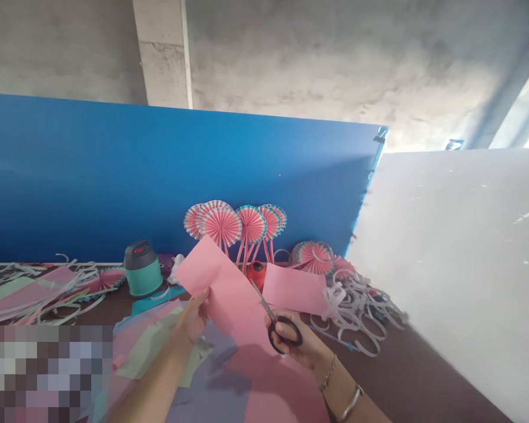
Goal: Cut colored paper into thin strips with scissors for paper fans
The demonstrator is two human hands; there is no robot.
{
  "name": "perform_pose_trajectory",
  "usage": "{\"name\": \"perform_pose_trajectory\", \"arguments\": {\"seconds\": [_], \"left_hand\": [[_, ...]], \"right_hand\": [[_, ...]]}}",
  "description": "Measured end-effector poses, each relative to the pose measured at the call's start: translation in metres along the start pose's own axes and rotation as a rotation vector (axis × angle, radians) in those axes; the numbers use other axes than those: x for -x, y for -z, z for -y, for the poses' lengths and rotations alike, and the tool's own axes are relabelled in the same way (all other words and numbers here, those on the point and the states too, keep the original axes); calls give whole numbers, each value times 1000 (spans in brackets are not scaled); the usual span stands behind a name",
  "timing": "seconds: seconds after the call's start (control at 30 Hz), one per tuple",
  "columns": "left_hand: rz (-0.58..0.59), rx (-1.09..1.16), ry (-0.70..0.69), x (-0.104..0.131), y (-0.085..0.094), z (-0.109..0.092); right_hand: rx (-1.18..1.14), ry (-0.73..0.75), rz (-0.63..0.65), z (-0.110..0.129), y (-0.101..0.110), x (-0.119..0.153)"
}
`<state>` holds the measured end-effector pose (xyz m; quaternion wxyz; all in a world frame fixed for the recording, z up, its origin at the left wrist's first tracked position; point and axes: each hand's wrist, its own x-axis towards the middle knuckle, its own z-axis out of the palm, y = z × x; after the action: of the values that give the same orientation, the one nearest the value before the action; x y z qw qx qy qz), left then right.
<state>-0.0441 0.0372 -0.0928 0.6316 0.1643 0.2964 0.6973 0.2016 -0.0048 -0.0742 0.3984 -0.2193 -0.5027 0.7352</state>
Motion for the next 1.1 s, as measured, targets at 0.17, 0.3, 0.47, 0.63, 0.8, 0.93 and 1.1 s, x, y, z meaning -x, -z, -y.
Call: {"name": "perform_pose_trajectory", "arguments": {"seconds": [0.17,0.3,0.47,0.63,0.8,0.93,1.1], "left_hand": [[-6,-29,-5,-5,7,2],[27,-37,2,-6,8,2],[36,-40,13,-2,5,1],[61,-53,43,3,0,5],[83,-55,70,7,-5,7],[91,-45,78,7,-5,6],[82,-44,64,7,-4,6]], "right_hand": [[19,-6,-9,0,0,-1],[49,-29,-18,-2,2,0],[89,-51,-6,1,0,2],[81,-60,-27,1,-2,0],[36,-42,-79,-2,-3,-2],[15,-29,-96,0,-8,-2],[-28,32,-114,3,-13,-2]]}}
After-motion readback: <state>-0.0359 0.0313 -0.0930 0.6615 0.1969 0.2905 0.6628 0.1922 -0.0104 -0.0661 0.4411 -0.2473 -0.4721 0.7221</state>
